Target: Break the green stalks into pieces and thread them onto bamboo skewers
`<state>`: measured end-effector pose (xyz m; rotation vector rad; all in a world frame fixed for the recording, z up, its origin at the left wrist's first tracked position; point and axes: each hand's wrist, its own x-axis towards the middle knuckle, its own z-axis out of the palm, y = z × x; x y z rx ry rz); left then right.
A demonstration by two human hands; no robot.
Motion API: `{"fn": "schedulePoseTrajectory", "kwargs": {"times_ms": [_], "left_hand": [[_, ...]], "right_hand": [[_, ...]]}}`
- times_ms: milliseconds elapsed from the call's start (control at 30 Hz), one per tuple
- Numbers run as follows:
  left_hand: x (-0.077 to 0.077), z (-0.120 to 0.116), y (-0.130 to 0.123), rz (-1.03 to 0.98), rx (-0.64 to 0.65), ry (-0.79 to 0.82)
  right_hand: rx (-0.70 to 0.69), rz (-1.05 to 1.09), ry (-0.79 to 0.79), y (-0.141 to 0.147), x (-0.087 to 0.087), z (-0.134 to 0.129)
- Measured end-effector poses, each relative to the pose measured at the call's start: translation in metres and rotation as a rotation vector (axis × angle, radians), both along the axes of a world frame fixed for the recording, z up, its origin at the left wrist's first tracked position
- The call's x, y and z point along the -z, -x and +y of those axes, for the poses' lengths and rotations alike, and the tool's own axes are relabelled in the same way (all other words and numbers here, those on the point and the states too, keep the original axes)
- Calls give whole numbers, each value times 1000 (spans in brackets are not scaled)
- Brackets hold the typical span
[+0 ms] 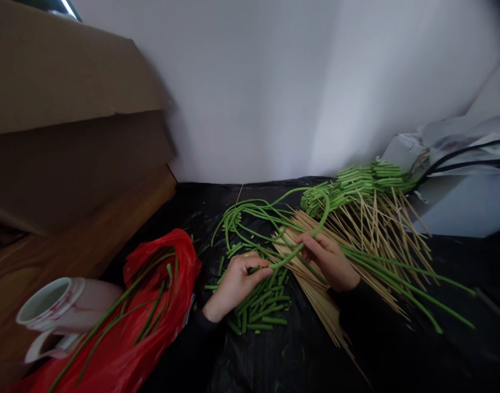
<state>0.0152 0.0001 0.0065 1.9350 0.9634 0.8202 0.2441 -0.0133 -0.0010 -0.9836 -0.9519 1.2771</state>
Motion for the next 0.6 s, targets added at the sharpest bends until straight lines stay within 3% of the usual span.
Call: {"fn": "schedulePoseTrajectory", "kwargs": {"times_ms": [100,300,600], "left_hand": [[2,2,3,19,15,7],[-1,-1,4,100,137,58],[5,-5,-2,71,22,-78]], "right_hand": [[-18,-103,1,0,7,0],[-16,-75,54,3,6,3],[-3,-40,55,8,2,-1]]}}
